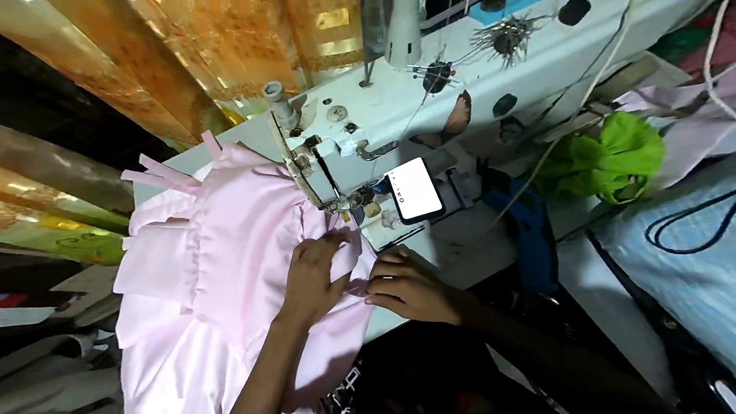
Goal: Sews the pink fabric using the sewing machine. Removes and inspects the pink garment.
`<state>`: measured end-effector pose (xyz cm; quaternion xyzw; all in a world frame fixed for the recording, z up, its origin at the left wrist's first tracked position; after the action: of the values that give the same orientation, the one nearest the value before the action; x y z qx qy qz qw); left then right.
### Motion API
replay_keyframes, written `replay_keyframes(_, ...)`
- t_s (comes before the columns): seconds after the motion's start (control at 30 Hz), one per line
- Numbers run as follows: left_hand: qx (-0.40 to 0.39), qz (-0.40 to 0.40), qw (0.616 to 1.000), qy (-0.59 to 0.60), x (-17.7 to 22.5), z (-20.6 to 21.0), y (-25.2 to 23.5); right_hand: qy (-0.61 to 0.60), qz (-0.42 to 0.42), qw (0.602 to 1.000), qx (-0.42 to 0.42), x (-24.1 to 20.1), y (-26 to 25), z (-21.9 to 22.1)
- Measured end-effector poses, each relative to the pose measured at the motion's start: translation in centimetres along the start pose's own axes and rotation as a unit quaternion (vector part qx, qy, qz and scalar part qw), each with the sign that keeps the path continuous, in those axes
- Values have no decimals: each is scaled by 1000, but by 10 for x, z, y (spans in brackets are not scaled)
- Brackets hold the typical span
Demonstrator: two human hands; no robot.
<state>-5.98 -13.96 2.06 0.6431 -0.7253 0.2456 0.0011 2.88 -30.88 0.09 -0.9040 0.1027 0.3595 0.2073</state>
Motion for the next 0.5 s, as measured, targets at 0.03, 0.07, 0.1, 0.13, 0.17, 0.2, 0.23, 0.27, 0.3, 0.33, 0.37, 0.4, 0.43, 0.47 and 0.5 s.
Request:
replay_keyframes(0.03,11,4,1000,24,-5,0,1,1,3,1000,3,0,0,1)
replay_keyframes(0.07,13,8,999,36,-9,1,1,4,6,1000,7,0,-1,2)
replay_keyframes(0.1,7,10,999,35,-8,0,-1,6,9,1000,9,0,-1,3)
replay_keyframes(0.13,-12,9,1000,21,-5,-2,-5,7,11,1000,11,0,0,3)
replay_keyframes(0.17,-41,9,999,-3,2,-5,-11,11,11,1000,13,0,0,4)
replay_keyframes(0.2,-70,13,997,-34,11,-8,-18,14,12,1000,14,-1,-1,4)
replay_keyframes(0.23,-91,20,993,-70,20,-10,-24,17,14,1000,13,-2,-1,4)
replay_keyframes(0.27,-101,32,988,-111,29,-9,-28,20,16,1000,12,-2,-1,4)
replay_keyframes(0.3,-102,50,982,-149,35,-8,-31,24,17,999,12,-3,-1,4)
replay_keyframes(0.33,-98,71,979,-166,37,-6,-32,26,17,999,13,-3,0,4)
replay_keyframes(0.37,-89,90,978,-164,35,-4,-31,30,17,999,13,-3,0,4)
replay_keyframes(0.4,-71,95,983,-142,29,-3,-28,31,17,999,12,-3,0,4)
replay_keyframes(0.43,-46,72,992,-96,21,-3,-24,30,16,999,10,-3,0,4)
replay_keyframes(0.47,-14,22,999,-31,13,-5,-20,30,17,999,9,-3,0,4)
replay_keyframes(0.5,28,-38,998,43,5,-8,-16,31,16,999,9,-3,0,4)
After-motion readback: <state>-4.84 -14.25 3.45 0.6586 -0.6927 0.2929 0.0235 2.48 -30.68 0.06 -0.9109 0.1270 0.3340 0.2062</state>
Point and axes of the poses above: each hand's wrist, its own y-axis away from the middle knuckle, its own z-axis out of the palm, x = y × z, the point moved 4 cm from there along -y, towards the middle knuckle, and after that the axes turned 13 degrees about z, right-handed, at the moved point
